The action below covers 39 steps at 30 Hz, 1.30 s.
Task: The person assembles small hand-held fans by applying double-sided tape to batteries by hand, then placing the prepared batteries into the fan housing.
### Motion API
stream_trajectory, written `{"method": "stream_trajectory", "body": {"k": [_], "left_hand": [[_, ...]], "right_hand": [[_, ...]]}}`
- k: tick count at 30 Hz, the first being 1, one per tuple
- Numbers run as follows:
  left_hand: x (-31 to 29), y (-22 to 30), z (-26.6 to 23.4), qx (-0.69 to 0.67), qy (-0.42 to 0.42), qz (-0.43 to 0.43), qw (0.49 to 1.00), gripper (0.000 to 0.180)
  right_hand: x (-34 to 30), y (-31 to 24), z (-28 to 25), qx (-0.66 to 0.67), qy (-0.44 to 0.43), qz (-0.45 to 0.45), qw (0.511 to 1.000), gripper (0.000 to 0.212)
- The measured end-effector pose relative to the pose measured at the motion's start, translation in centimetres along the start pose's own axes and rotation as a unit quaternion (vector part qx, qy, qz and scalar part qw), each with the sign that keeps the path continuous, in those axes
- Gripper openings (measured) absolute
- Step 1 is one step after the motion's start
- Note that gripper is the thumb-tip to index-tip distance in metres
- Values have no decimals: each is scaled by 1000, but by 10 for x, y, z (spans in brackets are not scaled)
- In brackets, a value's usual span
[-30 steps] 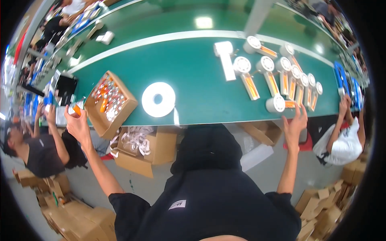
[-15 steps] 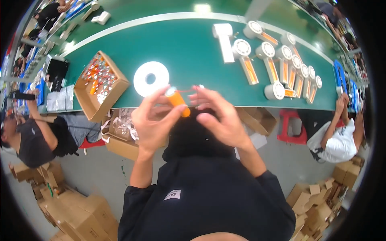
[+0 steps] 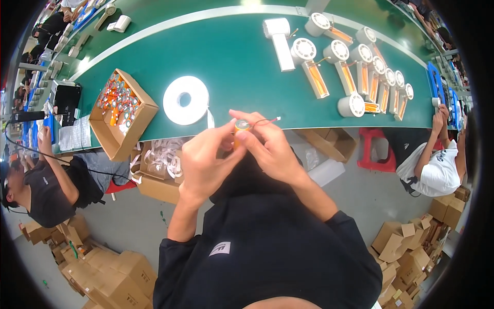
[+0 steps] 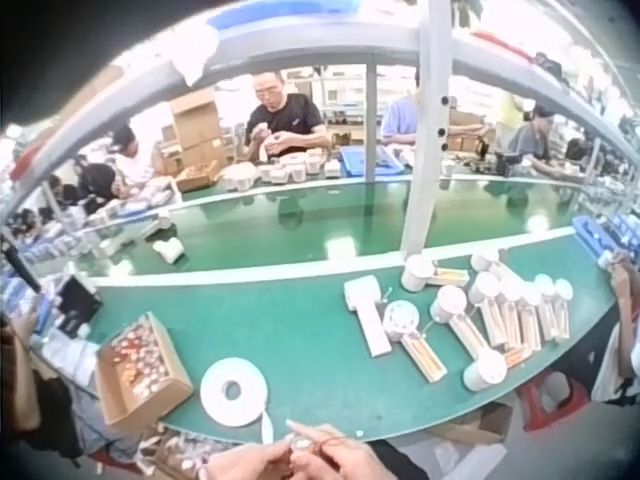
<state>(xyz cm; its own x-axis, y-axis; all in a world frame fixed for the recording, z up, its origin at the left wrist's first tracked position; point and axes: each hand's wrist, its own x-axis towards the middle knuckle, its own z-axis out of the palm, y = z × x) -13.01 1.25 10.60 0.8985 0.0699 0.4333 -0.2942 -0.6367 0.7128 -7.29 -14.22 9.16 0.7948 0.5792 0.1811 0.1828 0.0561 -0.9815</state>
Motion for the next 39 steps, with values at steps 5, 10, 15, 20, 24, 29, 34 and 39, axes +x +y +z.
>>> {"method": "stream_trajectory", "body": {"k": [5,10,15,20,24,29,34,39], "left_hand": [[19,-8,-29,26,-111,21,993,56],[24,-76,-65,231,-177,-4,957,69],[32,-106,-70,300,-291,-55,907,69],[28,-101,-65,281,-203,-4,938,62],[10,-75,-56,218,-61,57,972,61],[6,-61,-48,201,24,81,976,61],[-6,-97,-37,172,139,-137,966,54],[-5,-78,-26,111,97,-56,988,57]], "right_hand": [[-3,12,-9,198,17,113,973,34],[0,14,-15,279,40,185,941,51],[-3,18,-16,296,38,206,932,49],[0,31,-17,308,47,165,936,40],[16,14,-18,238,-45,125,962,35],[24,2,-5,223,-93,96,966,31],[-5,-14,-1,359,-134,172,907,29],[-17,-13,3,365,-92,78,923,29]]}}
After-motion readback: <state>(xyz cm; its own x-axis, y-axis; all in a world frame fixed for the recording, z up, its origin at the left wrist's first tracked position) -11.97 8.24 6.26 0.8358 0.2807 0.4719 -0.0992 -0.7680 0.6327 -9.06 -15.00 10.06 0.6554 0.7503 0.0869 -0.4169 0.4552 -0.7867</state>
